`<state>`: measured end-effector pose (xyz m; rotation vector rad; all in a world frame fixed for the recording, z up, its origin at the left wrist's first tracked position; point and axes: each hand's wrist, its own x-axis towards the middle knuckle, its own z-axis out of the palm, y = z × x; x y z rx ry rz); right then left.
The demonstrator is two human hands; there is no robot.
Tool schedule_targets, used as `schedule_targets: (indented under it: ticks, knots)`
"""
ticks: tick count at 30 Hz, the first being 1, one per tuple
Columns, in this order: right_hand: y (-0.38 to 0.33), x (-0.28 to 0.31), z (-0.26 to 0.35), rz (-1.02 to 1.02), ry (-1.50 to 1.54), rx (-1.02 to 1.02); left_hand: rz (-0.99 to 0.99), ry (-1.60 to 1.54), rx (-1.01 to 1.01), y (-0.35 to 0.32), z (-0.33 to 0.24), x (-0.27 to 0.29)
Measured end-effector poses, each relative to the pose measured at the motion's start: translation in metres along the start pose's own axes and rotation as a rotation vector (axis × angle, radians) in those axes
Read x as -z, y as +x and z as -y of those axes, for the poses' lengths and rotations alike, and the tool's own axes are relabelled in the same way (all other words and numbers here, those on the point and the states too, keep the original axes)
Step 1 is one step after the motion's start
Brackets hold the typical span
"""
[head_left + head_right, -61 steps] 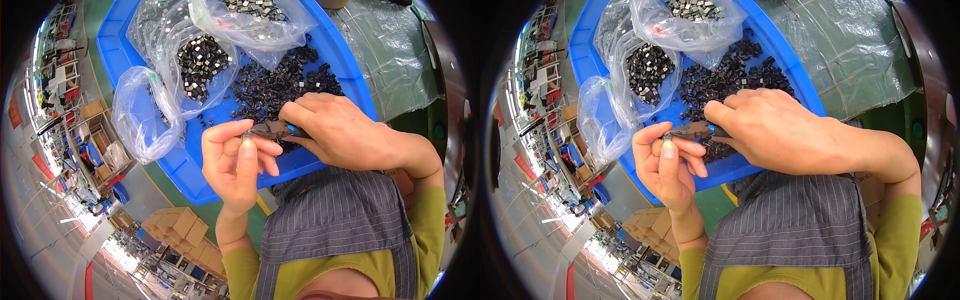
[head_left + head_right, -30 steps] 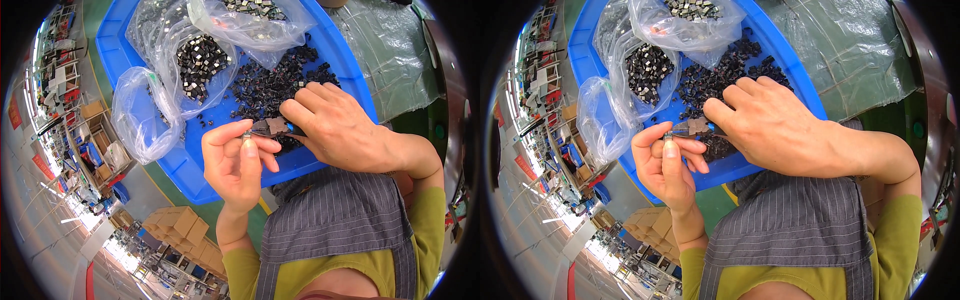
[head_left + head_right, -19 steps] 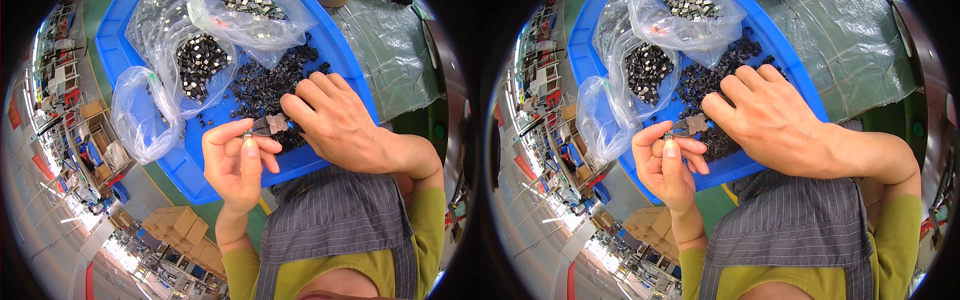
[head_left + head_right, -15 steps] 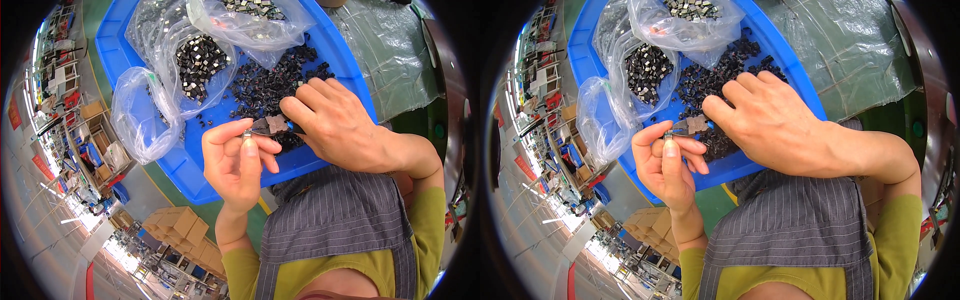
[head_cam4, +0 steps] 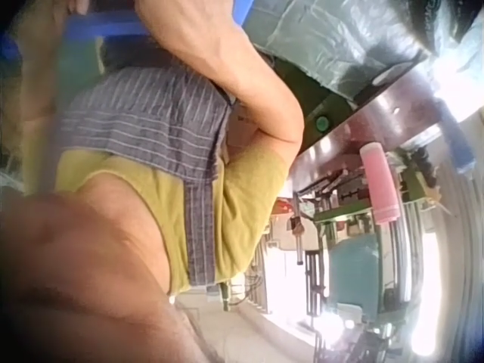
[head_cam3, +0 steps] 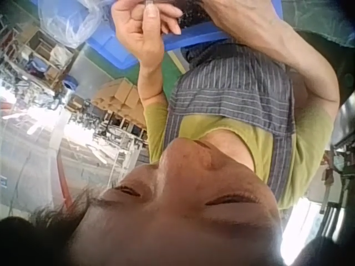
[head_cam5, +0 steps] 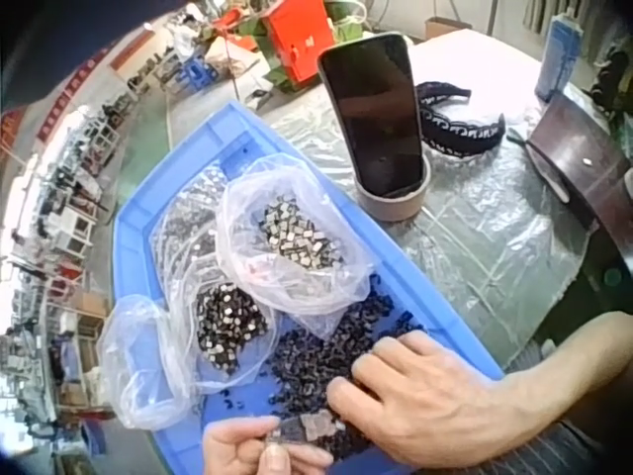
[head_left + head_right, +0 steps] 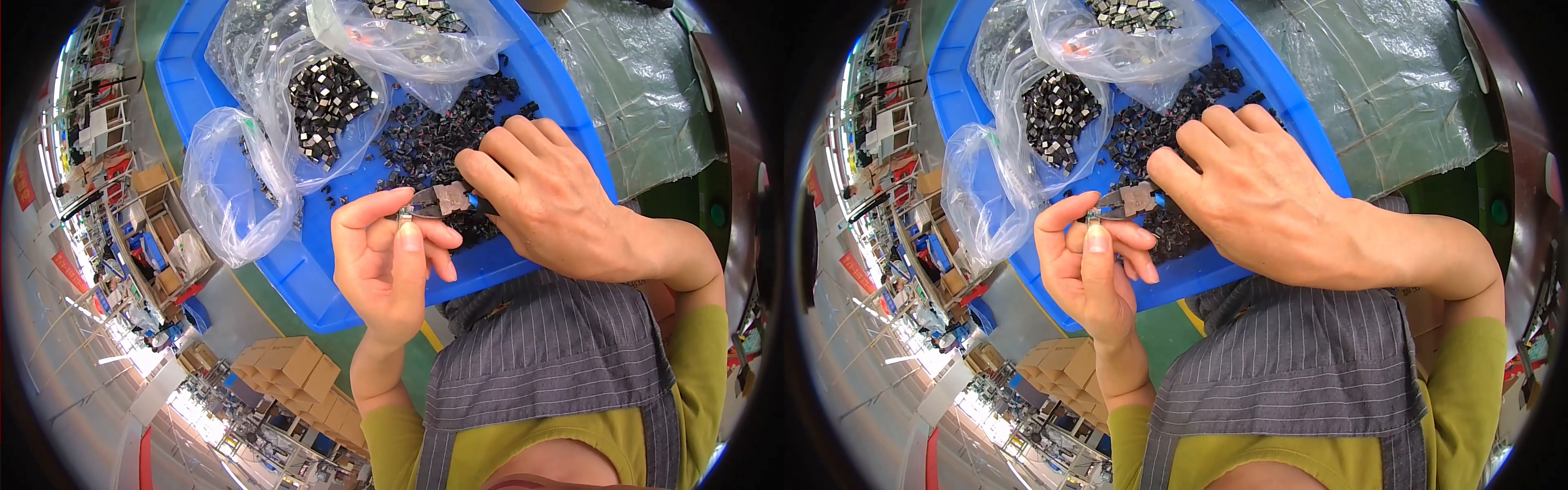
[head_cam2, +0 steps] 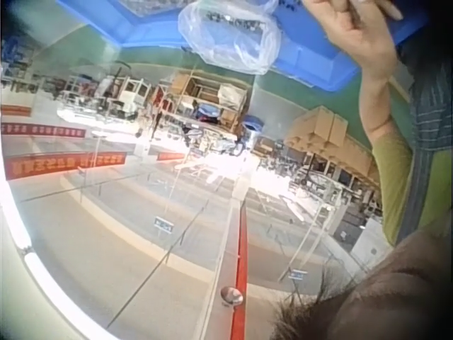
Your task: Assembling small components using pliers at a factory workstation.
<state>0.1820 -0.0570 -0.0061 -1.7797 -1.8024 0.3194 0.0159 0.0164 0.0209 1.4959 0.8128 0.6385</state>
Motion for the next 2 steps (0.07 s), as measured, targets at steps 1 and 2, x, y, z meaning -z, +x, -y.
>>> schedule_targets:
  ticks: [1,2]
  knots:
    - [0.0001,0.001,0.0,0.015,0.003,0.001,0.001,-0.002,0.006,0.0,0.0002,-0.0001]
    - [0.0004,0.0024,-0.0001,0.03,0.007,0.002,0.002,-0.003,0.012,0.0001,0.0001,0.0002]
